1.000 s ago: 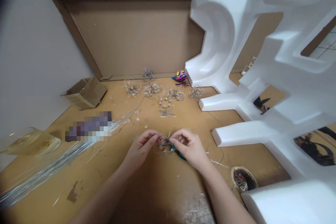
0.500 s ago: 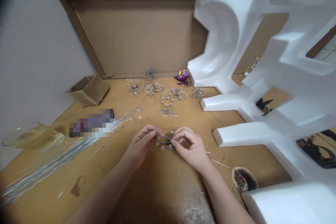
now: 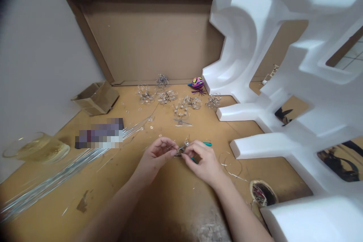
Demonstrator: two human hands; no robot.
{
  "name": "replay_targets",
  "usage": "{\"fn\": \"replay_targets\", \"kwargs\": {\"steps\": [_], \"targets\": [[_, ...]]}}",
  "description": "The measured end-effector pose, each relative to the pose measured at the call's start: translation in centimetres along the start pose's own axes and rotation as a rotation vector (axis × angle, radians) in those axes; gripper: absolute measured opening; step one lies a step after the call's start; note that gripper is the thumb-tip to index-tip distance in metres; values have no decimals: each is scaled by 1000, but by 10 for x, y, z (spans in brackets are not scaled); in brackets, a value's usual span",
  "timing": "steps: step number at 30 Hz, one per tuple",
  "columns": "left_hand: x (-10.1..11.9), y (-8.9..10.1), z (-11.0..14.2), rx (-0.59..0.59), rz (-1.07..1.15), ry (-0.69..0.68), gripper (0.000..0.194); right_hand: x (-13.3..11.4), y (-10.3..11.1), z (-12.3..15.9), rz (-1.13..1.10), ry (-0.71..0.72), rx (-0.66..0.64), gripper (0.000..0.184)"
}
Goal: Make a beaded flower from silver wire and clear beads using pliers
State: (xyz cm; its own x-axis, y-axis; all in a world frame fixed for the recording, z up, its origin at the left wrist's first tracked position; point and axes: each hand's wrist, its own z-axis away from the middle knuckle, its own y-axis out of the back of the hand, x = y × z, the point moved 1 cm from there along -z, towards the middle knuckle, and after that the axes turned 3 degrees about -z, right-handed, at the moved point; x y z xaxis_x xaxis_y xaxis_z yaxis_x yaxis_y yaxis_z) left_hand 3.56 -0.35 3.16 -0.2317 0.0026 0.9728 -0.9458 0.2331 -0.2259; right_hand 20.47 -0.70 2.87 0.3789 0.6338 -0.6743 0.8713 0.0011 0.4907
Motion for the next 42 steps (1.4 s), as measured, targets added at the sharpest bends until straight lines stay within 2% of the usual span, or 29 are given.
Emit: {"fn": "replay_targets", "kwargs": {"steps": [7,13,18,22,29,36,42], "targets": [[-8,-2,-1,30,-121,-53,11,0,-13,2,179,23,40,12],[-11,-4,1,56,-451,-206,11,2,-16,2,96,-6,108,14],[-10,-3,1,62,-566,-271,13,3,-15,2,50,-79,114,13],[-11,-4,0,99,-569,-280,12,1,-16,2,25,-159,114,15],[-12,-5,2,98,-368,-94,14,-2,-22,6,46,-221,165,16],[-14,-7,1,80,-508,-216,10,-3,-25,6,109,-172,204,13],[-17,-10,1,138,-438,-189,8,0,-30,10,42,-231,216,7]]}}
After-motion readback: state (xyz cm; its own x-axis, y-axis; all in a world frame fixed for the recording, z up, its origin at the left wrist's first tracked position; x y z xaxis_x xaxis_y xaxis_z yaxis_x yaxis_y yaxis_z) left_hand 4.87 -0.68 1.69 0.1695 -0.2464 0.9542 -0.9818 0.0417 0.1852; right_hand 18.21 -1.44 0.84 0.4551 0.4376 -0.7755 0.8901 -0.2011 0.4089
